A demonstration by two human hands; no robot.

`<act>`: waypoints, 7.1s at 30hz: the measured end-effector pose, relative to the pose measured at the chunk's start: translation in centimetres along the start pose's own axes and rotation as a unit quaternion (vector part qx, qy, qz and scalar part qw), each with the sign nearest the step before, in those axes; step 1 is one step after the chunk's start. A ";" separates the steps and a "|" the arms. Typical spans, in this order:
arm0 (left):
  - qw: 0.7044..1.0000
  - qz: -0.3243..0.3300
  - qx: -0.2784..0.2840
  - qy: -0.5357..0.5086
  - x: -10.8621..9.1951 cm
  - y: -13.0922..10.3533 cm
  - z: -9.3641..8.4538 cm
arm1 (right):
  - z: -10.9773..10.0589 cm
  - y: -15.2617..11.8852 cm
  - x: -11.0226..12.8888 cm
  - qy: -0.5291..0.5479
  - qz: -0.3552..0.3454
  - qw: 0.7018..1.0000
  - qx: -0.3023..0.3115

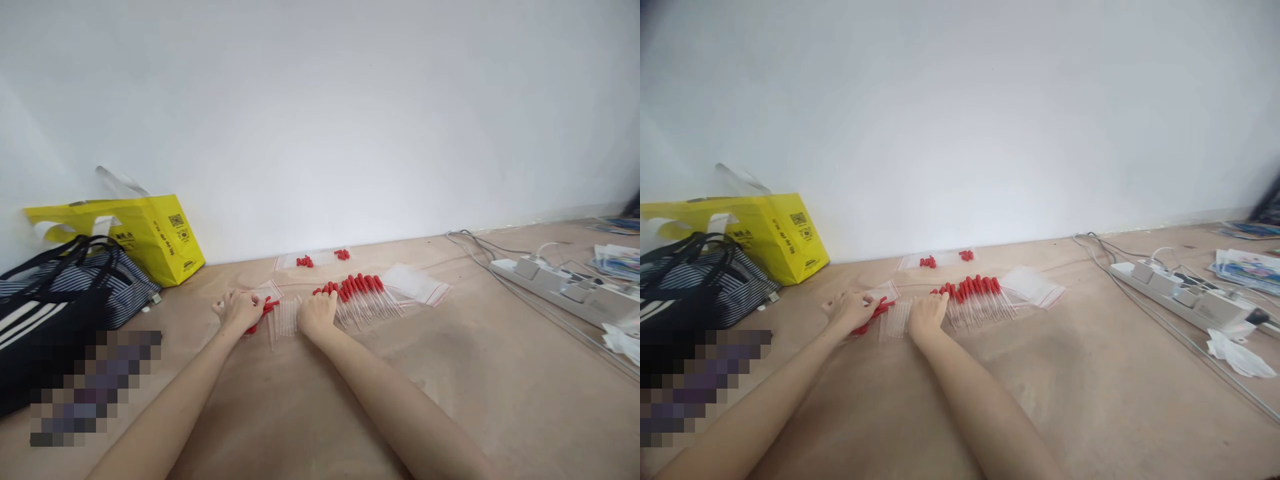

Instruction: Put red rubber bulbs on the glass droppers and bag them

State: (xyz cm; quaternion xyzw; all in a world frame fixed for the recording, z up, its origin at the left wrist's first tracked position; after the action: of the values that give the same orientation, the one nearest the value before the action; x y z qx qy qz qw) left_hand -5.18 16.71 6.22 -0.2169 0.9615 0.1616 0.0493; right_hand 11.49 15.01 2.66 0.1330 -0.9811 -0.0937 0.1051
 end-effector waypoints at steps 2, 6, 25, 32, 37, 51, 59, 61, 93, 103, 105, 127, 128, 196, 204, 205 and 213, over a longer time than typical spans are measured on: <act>1.000 0.006 -0.018 -0.005 -0.3 -0.7 -0.6 | -0.3 0.0 0.4 -0.003 -0.003 1.000 -0.003; 0.990 0.085 -0.093 -0.057 -1.6 -4.3 -2.8 | -1.8 -1.4 -0.2 -0.010 -0.019 0.999 -0.031; 0.882 0.368 0.154 -0.251 -5.6 -16.2 0.2 | -3.5 -11.2 -9.8 0.185 -0.207 0.955 -0.101; 0.909 0.336 0.121 -0.215 -6.2 -16.0 0.0 | -2.0 -9.6 -8.9 0.207 -0.175 0.961 -0.053; 0.913 0.326 0.100 -0.223 -5.8 -15.9 -0.2 | -2.0 -10.3 -8.6 0.170 -0.156 0.970 -0.077; 0.910 0.343 0.100 -0.209 -5.9 -16.2 -0.1 | -3.9 -11.8 -4.8 0.165 -0.240 0.946 -0.139; 0.907 0.332 0.120 -0.229 -6.2 -16.3 -0.1 | -4.0 -12.2 -3.7 0.195 -0.267 0.932 -0.146; 0.907 0.327 0.123 -0.237 -6.2 -16.3 -0.1 | -3.9 -12.3 -3.5 0.201 -0.277 0.929 -0.142; 0.867 0.424 0.057 -0.256 -6.9 -18.7 -1.9 | -3.9 -13.3 -1.5 0.113 -0.414 0.887 -0.172; 0.885 0.413 0.038 -0.212 -6.0 -17.0 -2.1 | -4.4 -13.0 -3.6 0.074 -0.384 0.906 -0.164; 0.889 0.409 0.027 -0.206 -6.0 -16.8 -2.2 | -4.1 -13.0 -3.4 0.073 -0.374 0.911 -0.158; 0.987 0.094 -0.100 -0.080 2.4 -5.2 -1.8 | -1.0 -4.2 -1.2 0.055 -0.072 0.987 -0.130; 0.988 0.100 -0.096 -0.073 2.2 -5.0 -1.7 | -1.0 -4.2 -1.2 0.052 -0.076 0.988 -0.126; 0.895 0.330 0.090 -0.287 -6.6 -15.7 -0.8 | -3.9 -12.5 -4.4 0.174 -0.328 0.914 -0.166; 0.875 0.390 0.067 -0.280 -6.8 -17.0 -1.6 | -5.0 -13.5 -3.6 0.066 -0.410 0.887 -0.203; 0.873 0.394 0.063 -0.281 -6.8 -17.2 -1.7 | -5.1 -13.6 -3.6 0.056 -0.413 0.884 -0.209; 0.860 0.421 0.040 -0.285 -7.0 -17.9 -2.5 | -5.1 -13.5 -3.7 0.054 -0.404 0.890 -0.202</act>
State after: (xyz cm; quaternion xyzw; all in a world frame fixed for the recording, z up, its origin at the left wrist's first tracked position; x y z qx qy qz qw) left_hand 8.81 3.37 4.52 0.2658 0.9109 0.1828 0.2572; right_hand 19.40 2.50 3.98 0.4990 -0.7950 -0.3170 0.1360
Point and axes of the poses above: each hand's wrist, its own y-axis towards the middle knuckle, its own z-axis out of the palm, x = y × z, the point moved 9 cm from there along y, towards the middle knuckle, and after that the axes turned 14 degrees about -z, right-handed, at the moved point
